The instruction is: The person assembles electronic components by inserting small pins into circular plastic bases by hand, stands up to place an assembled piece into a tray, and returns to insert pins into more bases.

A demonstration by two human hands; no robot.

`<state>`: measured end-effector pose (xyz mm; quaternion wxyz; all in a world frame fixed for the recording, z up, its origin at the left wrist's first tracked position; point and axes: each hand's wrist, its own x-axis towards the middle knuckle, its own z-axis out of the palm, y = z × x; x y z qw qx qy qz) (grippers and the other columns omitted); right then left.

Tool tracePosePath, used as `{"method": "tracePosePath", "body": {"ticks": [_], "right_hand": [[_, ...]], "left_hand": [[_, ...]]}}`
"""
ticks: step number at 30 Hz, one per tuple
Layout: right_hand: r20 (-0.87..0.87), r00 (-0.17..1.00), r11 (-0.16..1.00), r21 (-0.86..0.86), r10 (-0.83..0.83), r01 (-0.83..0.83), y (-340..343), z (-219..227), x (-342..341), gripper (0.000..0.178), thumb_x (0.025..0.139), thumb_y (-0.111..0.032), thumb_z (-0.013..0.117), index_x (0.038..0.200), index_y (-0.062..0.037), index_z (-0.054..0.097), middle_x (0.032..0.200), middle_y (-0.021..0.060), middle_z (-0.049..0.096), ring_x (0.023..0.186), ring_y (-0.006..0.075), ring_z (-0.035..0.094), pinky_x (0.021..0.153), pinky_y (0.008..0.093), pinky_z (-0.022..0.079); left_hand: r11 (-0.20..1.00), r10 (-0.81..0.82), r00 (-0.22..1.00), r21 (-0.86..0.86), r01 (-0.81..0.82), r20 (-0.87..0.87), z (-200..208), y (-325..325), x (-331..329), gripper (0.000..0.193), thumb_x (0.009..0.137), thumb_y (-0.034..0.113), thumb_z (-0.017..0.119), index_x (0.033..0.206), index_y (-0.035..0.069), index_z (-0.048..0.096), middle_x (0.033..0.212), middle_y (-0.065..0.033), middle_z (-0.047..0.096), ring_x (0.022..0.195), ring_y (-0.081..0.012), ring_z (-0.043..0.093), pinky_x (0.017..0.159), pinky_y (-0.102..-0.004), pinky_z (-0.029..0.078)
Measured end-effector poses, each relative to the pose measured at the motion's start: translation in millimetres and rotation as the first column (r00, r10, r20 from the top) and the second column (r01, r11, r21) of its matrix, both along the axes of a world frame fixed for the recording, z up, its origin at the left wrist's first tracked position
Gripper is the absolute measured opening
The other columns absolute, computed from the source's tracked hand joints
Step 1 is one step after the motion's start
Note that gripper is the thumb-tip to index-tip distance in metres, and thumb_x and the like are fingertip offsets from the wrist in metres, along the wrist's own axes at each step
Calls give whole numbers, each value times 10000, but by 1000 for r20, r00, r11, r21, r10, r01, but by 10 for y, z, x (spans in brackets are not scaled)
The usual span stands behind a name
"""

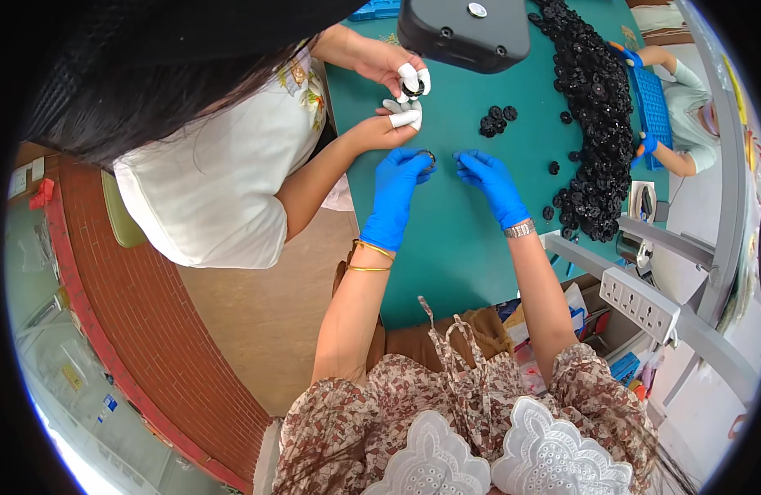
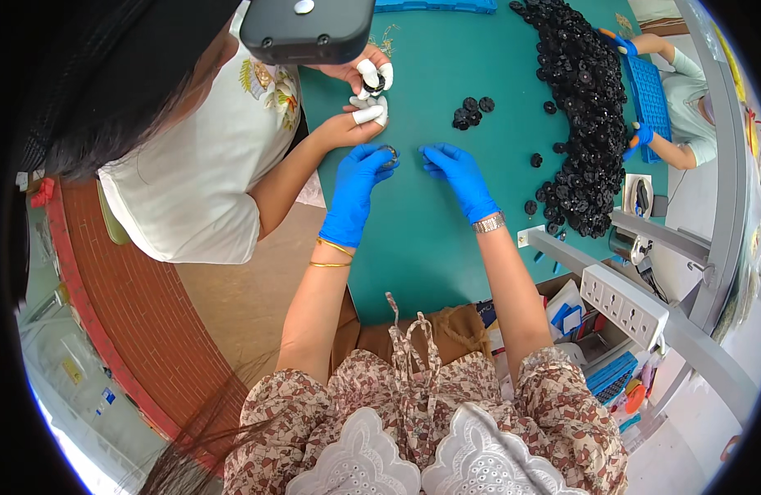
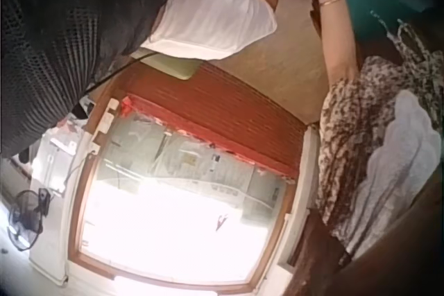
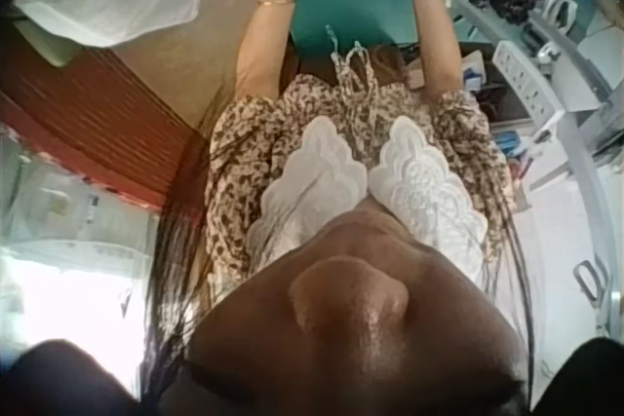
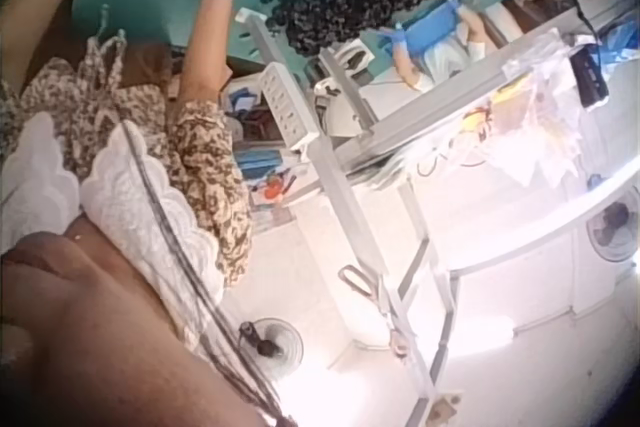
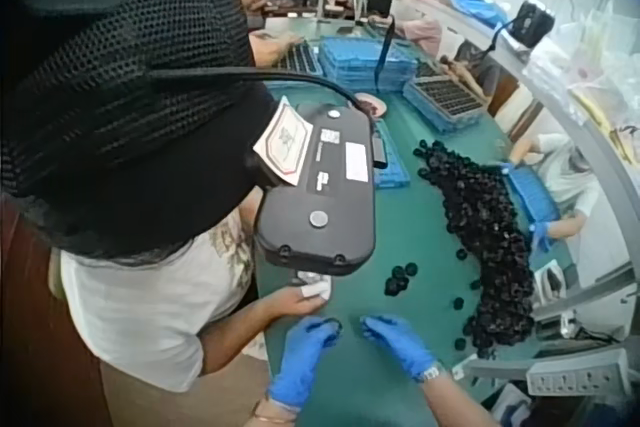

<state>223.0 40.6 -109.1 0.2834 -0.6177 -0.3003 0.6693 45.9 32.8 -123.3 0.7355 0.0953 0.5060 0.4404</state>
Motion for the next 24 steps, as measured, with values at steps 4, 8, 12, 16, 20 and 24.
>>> {"method": "tracePosePath", "body": {"ticks": [4, 8, 12, 16, 20, 24], "right_hand": [[96, 993, 974, 210, 68, -87, 45, 143, -114, 266, 830, -225, 611, 988, -12, 619, 860, 19, 605, 776, 81, 547, 740, 227, 442], [209, 969, 925, 325, 136, -199, 106, 246, -243, 218, 809, -172, 639, 926, 12, 629, 839, 38, 618, 749, 78, 547, 698, 233, 448], [275, 943, 888, 364, 186, -281, 146, 290, -288, 202, 801, -165, 641, 886, 17, 632, 813, 61, 619, 716, 96, 563, 674, 244, 459], [381, 902, 814, 446, 202, -371, 156, 308, -309, 193, 789, -157, 642, 864, 21, 633, 782, 96, 608, 690, 141, 590, 653, 259, 471], [408, 887, 801, 445, 216, -400, 168, 371, -311, 191, 790, -158, 637, 869, 16, 637, 793, 99, 608, 689, 152, 598, 646, 265, 475], [460, 858, 765, 460, 229, -451, 179, 417, -301, 184, 789, -163, 632, 869, 2, 642, 795, 99, 606, 665, 160, 594, 631, 269, 477]], "left_hand": [[991, -38, 987, 124, 58, -154, 43, -35, 8, 201, 744, 84, 649, 903, -12, 574, 824, -63, 612, 751, -128, 592, 695, -232, 471], [974, -44, 967, 204, 97, -251, 91, -50, 7, 188, 741, 79, 656, 893, -12, 592, 792, -51, 620, 734, -98, 573, 663, -208, 450], [978, -36, 961, 186, 89, -273, 150, -48, -10, 188, 728, 56, 662, 893, -13, 603, 783, -39, 619, 710, -77, 561, 633, -190, 437], [981, -28, 964, 179, 77, -264, 211, -49, -45, 178, 732, 70, 666, 884, -19, 641, 771, -30, 629, 698, -66, 556, 630, -187, 437], [979, -65, 965, 172, 111, -253, 272, -39, -63, 182, 736, 77, 664, 893, -17, 661, 763, -28, 634, 681, -57, 553, 622, -188, 438], [978, -59, 966, 178, 106, -252, 300, -43, -58, 192, 735, 82, 667, 902, -12, 663, 773, -26, 636, 671, -53, 550, 601, -185, 430]]}}
